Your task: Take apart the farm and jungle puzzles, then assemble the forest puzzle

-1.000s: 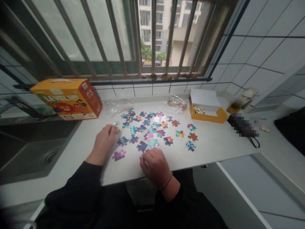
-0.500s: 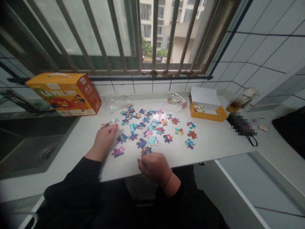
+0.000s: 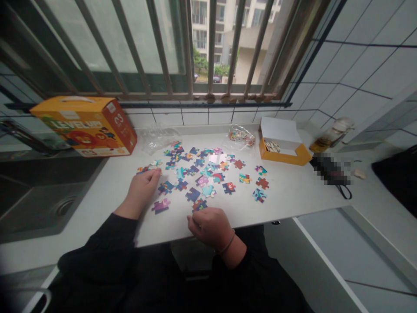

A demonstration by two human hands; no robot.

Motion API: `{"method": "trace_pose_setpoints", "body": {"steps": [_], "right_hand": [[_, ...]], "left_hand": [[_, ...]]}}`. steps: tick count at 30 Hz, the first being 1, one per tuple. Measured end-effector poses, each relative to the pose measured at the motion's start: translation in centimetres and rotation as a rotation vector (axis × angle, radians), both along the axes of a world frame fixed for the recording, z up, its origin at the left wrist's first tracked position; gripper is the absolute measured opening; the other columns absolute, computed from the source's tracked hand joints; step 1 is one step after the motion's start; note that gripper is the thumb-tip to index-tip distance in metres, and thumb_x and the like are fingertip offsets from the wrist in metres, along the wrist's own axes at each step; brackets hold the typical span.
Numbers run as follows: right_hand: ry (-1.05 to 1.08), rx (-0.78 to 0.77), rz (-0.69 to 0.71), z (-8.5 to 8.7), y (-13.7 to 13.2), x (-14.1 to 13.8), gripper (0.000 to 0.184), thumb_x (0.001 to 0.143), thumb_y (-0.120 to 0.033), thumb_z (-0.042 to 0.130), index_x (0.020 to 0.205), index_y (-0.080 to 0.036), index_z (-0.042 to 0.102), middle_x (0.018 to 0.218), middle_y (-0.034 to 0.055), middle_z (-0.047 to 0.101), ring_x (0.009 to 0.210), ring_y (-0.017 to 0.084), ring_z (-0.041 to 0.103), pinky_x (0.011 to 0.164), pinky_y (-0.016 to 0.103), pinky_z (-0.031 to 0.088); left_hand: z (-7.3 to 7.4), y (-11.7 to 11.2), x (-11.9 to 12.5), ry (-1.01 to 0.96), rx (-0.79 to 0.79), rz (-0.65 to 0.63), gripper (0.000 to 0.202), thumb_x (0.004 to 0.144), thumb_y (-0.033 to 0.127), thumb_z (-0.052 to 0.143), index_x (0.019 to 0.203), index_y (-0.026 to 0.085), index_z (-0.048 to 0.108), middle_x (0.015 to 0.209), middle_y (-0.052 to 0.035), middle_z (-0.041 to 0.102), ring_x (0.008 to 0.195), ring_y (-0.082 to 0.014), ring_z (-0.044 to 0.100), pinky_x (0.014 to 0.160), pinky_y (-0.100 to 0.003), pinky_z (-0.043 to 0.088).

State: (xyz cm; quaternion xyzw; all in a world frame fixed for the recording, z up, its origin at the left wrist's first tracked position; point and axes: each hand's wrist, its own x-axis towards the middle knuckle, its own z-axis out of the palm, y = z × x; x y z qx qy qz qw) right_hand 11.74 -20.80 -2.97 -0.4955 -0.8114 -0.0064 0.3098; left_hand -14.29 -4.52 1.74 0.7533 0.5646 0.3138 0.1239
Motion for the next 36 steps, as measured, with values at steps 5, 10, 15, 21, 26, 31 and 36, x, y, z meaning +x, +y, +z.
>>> {"method": "trace_pose_setpoints", "body": {"steps": [5, 10, 15, 21, 26, 31, 36], "right_hand": [[-0.003, 0.01, -0.008, -0.02, 0.03, -0.01, 0.044, 0.111, -0.031, 0.056, 0.067, -0.023, 0.056, 0.059, -0.0015, 0.059, 0.054, 0.013, 0.046, 0.063, 0.036, 0.026], [-0.002, 0.014, -0.004, 0.17, 0.05, -0.02, 0.044, 0.111, -0.031, 0.055, 0.067, -0.023, 0.055, 0.059, -0.0018, 0.058, 0.053, 0.013, 0.046, 0.062, 0.035, 0.026], [0.003, 0.003, -0.007, 0.3, 0.07, -0.06, 0.044, 0.11, -0.03, 0.056, 0.067, -0.023, 0.055, 0.059, -0.0017, 0.058, 0.053, 0.012, 0.045, 0.063, 0.035, 0.027], [-0.001, -0.007, -0.004, 0.19, 0.07, -0.09, 0.044, 0.111, -0.031, 0.055, 0.067, -0.023, 0.055, 0.06, -0.0016, 0.059, 0.054, 0.013, 0.047, 0.063, 0.036, 0.026], [-0.007, -0.032, -0.005, -0.01, 0.04, -0.02, 0.044, 0.111, -0.032, 0.056, 0.068, -0.023, 0.056, 0.061, -0.0013, 0.06, 0.055, 0.013, 0.046, 0.064, 0.036, 0.026], [-0.022, -0.037, -0.004, 0.16, -0.02, -0.01, 0.043, 0.111, -0.031, 0.057, 0.068, -0.023, 0.057, 0.061, -0.0011, 0.06, 0.055, 0.013, 0.045, 0.064, 0.036, 0.026], [-0.017, -0.031, -0.011, 0.27, -0.08, -0.06, 0.044, 0.111, -0.03, 0.056, 0.068, -0.023, 0.056, 0.06, -0.0012, 0.059, 0.055, 0.013, 0.046, 0.064, 0.035, 0.026]], "left_hand": [[0.0, -0.07, -0.04, -0.006, -0.003, -0.007, 0.048, 0.105, 0.051, 0.044, 0.066, 0.025, 0.046, 0.063, -0.0007, 0.055, 0.067, -0.0206, 0.057, 0.068, -0.034, 0.035], [-0.13, -0.02, -0.04, -0.011, -0.008, -0.006, 0.047, 0.105, 0.051, 0.045, 0.066, 0.025, 0.048, 0.064, -0.0007, 0.055, 0.067, -0.0205, 0.056, 0.069, -0.034, 0.034], [-0.14, 0.06, 0.0, -0.01, -0.012, -0.007, 0.047, 0.105, 0.049, 0.046, 0.065, 0.025, 0.046, 0.062, -0.0005, 0.054, 0.066, -0.0202, 0.054, 0.068, -0.034, 0.033], [-0.03, -0.07, 0.11, -0.018, -0.011, -0.003, 0.048, 0.104, 0.051, 0.045, 0.064, 0.026, 0.044, 0.06, 0.0001, 0.051, 0.064, -0.0198, 0.053, 0.067, -0.034, 0.033], [0.14, -0.18, 0.21, -0.022, -0.011, -0.005, 0.049, 0.104, 0.054, 0.043, 0.064, 0.026, 0.042, 0.059, 0.0007, 0.048, 0.062, -0.0193, 0.051, 0.067, -0.035, 0.032], [0.24, -0.19, 0.25, -0.02, -0.019, -0.016, 0.049, 0.104, 0.054, 0.043, 0.064, 0.026, 0.04, 0.059, 0.0009, 0.047, 0.061, -0.0189, 0.049, 0.066, -0.035, 0.03], [0.21, -0.22, 0.23, -0.018, -0.035, -0.031, 0.048, 0.104, 0.053, 0.044, 0.065, 0.026, 0.043, 0.059, 0.0009, 0.049, 0.063, -0.0196, 0.051, 0.066, -0.035, 0.031]]}}
